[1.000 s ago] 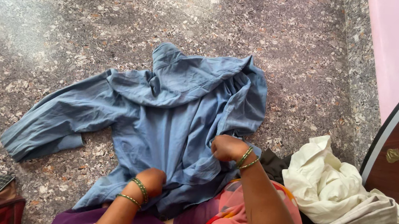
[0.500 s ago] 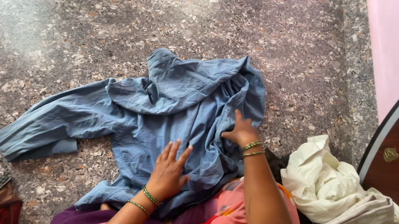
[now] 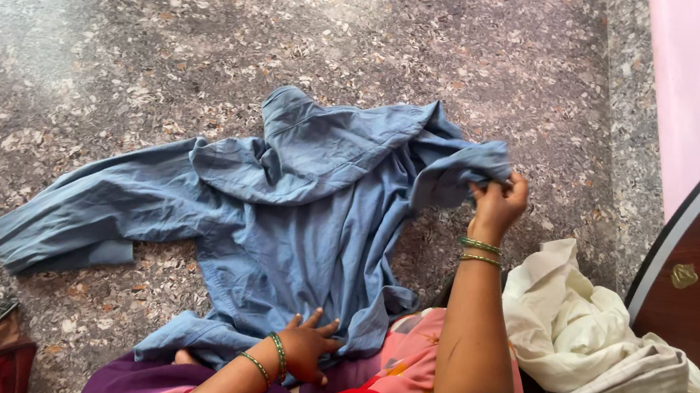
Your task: The person unfolds a button-down shirt on the floor, buttons the front by hand, and then folds the body and sleeves of the shirt into a rectangle.
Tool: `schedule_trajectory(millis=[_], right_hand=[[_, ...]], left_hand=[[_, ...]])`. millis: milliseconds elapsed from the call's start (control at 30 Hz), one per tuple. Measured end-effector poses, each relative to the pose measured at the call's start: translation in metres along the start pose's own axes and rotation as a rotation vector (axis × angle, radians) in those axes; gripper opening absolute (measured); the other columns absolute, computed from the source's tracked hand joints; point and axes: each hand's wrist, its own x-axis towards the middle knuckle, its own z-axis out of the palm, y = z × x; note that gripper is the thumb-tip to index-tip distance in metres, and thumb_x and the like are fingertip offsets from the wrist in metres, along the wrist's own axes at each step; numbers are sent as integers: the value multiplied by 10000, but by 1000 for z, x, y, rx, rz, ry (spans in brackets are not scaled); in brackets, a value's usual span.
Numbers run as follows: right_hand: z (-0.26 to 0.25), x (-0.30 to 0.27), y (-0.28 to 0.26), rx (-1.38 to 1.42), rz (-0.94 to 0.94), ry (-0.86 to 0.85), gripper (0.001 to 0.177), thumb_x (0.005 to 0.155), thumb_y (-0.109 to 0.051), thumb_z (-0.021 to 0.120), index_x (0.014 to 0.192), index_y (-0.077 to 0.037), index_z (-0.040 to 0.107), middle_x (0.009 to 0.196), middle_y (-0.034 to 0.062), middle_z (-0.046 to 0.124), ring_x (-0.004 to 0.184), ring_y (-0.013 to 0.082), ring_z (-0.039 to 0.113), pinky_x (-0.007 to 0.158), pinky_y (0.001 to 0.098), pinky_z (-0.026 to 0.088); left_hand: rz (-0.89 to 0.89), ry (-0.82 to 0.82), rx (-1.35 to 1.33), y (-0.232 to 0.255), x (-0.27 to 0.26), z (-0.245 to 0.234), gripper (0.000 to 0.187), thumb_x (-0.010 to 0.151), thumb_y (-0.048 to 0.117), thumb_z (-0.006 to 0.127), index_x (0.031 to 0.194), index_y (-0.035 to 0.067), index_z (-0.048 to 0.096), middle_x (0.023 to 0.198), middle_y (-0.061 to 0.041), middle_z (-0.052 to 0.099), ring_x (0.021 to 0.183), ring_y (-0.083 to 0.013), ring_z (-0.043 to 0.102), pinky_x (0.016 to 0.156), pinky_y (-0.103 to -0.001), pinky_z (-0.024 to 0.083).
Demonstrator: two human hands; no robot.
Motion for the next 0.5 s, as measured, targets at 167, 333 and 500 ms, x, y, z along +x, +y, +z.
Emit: schedule_trajectory(millis=[167,333,500], right_hand=[[5,-5,-2,-378,-364,-120,507,871,-42,716,1341,-19,524,1315,136,561,1234,247,568,1030,367,498],[30,-34,4,-683,-86,-509,352,851,-260,740,1128,-51,679,1146,91,643,918,241,725,824,369,589],[43,-60,26,-958,-95,-906,406,866,-358,770,1127,-50,726,1047,123,755,974,235,711,849,396,557]], left_hand=[[78,246,-243,-13,-4,-13,664,840,415,752,1440,210,555,1500,-131,474,1395,-394,382,1118,-573,362],[-4,1173,-405,-46,-27,-59,456,836,213,792,1252,87,658,1215,-176,696,1097,-360,660,936,-405,528],[-463,1190,-113,-86,-50,-103,822,749,382,837,1468,204,480,1534,-181,420,1385,-466,398,1064,-562,421]])
